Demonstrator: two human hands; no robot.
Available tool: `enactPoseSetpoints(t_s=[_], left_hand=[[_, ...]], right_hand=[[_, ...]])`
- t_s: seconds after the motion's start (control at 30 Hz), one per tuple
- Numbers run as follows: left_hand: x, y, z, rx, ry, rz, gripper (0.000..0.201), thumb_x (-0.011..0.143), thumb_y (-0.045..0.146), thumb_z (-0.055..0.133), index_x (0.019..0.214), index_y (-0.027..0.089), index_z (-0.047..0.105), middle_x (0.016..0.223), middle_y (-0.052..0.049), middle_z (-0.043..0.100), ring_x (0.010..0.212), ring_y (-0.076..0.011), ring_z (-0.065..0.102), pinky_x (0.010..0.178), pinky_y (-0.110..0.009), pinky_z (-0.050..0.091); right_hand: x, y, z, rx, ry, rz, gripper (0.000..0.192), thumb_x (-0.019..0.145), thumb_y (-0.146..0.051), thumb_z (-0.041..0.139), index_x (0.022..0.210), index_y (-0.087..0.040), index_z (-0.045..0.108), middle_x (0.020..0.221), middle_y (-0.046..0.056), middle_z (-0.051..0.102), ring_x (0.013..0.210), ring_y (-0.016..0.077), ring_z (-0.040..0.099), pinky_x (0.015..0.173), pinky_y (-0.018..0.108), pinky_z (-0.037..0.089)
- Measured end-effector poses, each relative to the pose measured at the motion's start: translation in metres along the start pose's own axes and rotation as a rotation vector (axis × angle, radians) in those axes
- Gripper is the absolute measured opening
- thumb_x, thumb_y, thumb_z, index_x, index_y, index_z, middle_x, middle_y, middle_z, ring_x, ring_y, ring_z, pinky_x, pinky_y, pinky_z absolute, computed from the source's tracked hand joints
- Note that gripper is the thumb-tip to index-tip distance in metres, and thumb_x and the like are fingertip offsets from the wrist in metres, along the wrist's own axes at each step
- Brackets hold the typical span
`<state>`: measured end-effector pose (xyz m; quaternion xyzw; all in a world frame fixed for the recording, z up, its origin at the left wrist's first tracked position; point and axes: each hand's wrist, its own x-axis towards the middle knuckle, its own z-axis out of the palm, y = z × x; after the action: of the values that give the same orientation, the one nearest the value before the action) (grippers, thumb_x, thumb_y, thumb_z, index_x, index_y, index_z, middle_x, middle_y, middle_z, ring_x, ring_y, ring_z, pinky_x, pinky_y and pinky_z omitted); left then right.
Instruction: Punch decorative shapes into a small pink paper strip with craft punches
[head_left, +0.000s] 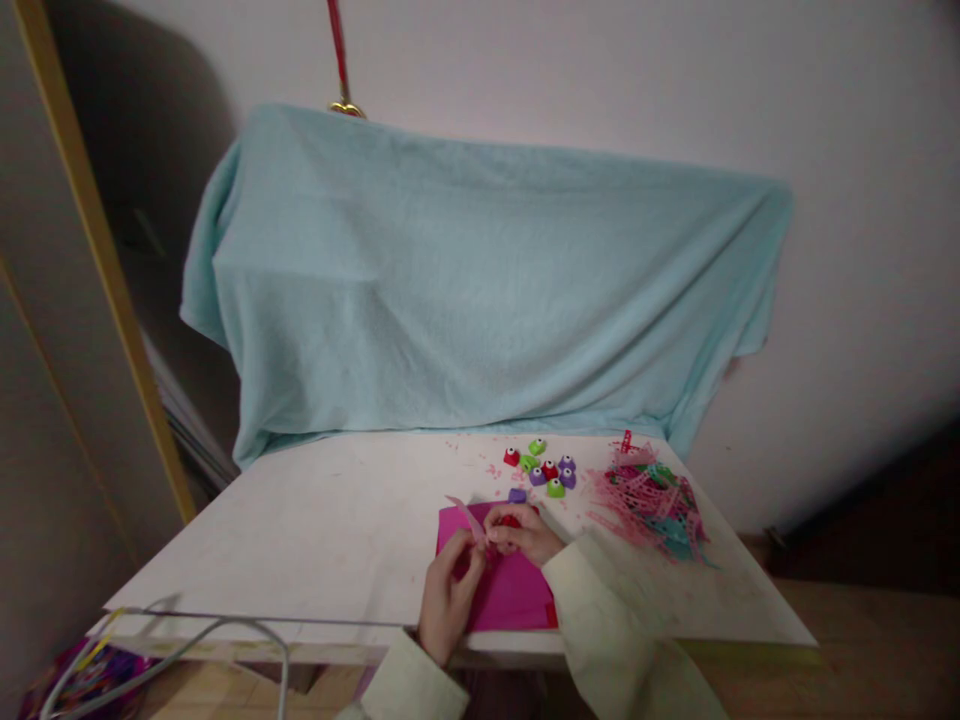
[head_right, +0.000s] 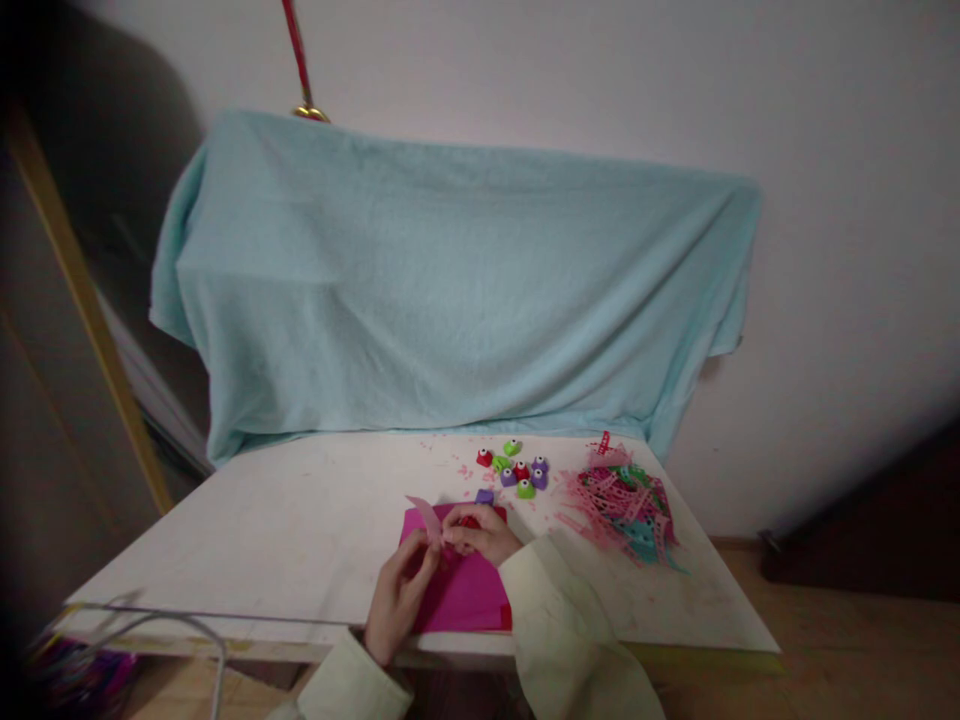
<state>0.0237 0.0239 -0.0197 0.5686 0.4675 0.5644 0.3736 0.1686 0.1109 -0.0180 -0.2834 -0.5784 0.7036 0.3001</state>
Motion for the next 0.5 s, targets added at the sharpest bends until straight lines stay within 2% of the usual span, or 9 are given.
enactPoseSetpoints(t_s=[0.2, 0.5], left_hand=[[-0.0002, -0.0017, -0.0017, 0.009, -0.036, 0.006, 0.014, 0.087, 0.027, 0.047, 0.081, 0.017, 0.054, 0.076, -0.001, 0.057, 0.073, -0.0147, 0.054, 0.068, -0.021, 0.042], [0.0001, 0.0038, -0.0039, -0.023, -0.068, -0.013, 0.016, 0.087, 0.029, 0.046, 0.079, 0.017, 0.054, 0.075, -0.002, 0.057, 0.072, -0.0149, 0.053, 0.068, -0.022, 0.043]], right_hand=[[-0.0025, -0.0049, 0.0023, 0.079, -0.069, -0.008, 0.022, 0.069, -0.03, 0.068, 0.077, -0.012, 0.059, 0.061, -0.001, 0.056, 0.046, 0.0046, 0.04, 0.044, 0.019, 0.023], [-0.0036, -0.0045, 0.0035, 0.105, -0.095, -0.002, 0.018, 0.069, -0.027, 0.066, 0.075, -0.012, 0.057, 0.06, -0.002, 0.056, 0.044, 0.0042, 0.038, 0.043, 0.02, 0.021]])
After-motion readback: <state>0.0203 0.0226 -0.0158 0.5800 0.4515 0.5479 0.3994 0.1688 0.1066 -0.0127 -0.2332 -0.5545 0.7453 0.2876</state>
